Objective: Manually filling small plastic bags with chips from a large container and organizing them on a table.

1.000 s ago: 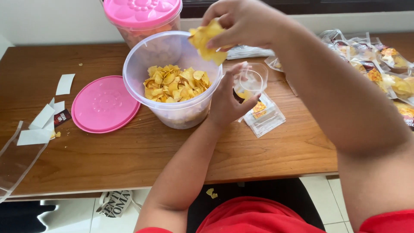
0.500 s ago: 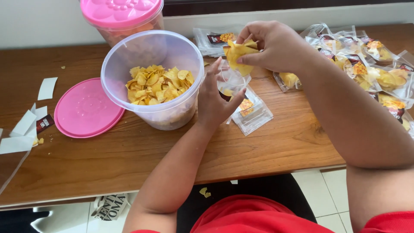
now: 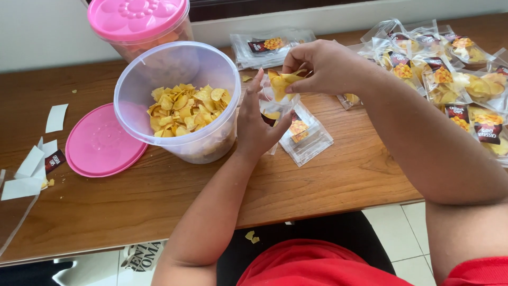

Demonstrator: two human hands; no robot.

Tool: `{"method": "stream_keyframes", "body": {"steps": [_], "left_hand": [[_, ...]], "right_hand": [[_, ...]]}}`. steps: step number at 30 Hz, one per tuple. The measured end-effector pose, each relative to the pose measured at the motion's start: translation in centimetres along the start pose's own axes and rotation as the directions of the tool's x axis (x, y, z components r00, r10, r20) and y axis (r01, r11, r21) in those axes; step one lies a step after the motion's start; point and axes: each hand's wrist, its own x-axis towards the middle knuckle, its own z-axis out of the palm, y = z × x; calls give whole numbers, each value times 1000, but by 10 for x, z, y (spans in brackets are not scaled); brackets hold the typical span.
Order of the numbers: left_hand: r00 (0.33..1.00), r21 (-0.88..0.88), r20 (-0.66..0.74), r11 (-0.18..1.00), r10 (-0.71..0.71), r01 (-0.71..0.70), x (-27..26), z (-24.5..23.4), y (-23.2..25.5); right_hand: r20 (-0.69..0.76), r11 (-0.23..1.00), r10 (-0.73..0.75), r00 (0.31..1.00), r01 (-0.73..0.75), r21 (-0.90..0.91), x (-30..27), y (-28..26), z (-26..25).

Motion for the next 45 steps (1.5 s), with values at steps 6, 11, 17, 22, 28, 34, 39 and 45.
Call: {"method": "stream_keyframes", "body": {"steps": [6, 11, 17, 22, 28, 34, 39, 45], "left_hand": [[1000, -30, 1, 1000, 4, -4, 1, -2, -1], [999, -67, 19, 997, 40, -38, 1, -2, 2], [999, -77, 2, 996, -34, 34, 1, -4, 4], [999, -155, -48, 988, 17, -24, 3, -6, 6], [872, -852, 406, 458, 272, 254, 10, -29, 8], [82, -380, 598, 192, 798, 905, 10, -28, 16], [-96, -416, 515, 346, 852, 841, 7, -20, 19], [155, -512, 547, 182, 823, 839, 4, -12, 19]], "right_hand": [[1, 997, -37, 999, 37, -70, 9, 2, 3], [2, 999, 5, 1000, -5, -43, 5, -9, 0], [-10, 995, 39, 999, -38, 96, 7, -15, -3], [-6, 992, -77, 997, 77, 104, 6, -10, -6], [-402, 856, -264, 877, 405, 321, 17, 37, -3], [-218, 908, -117, 969, 193, 371, 25, 49, 22], [-10, 983, 1, 1000, 1, 186, 38, 42, 52], [-248, 894, -448, 859, 434, -110, 128, 87, 118]]}}
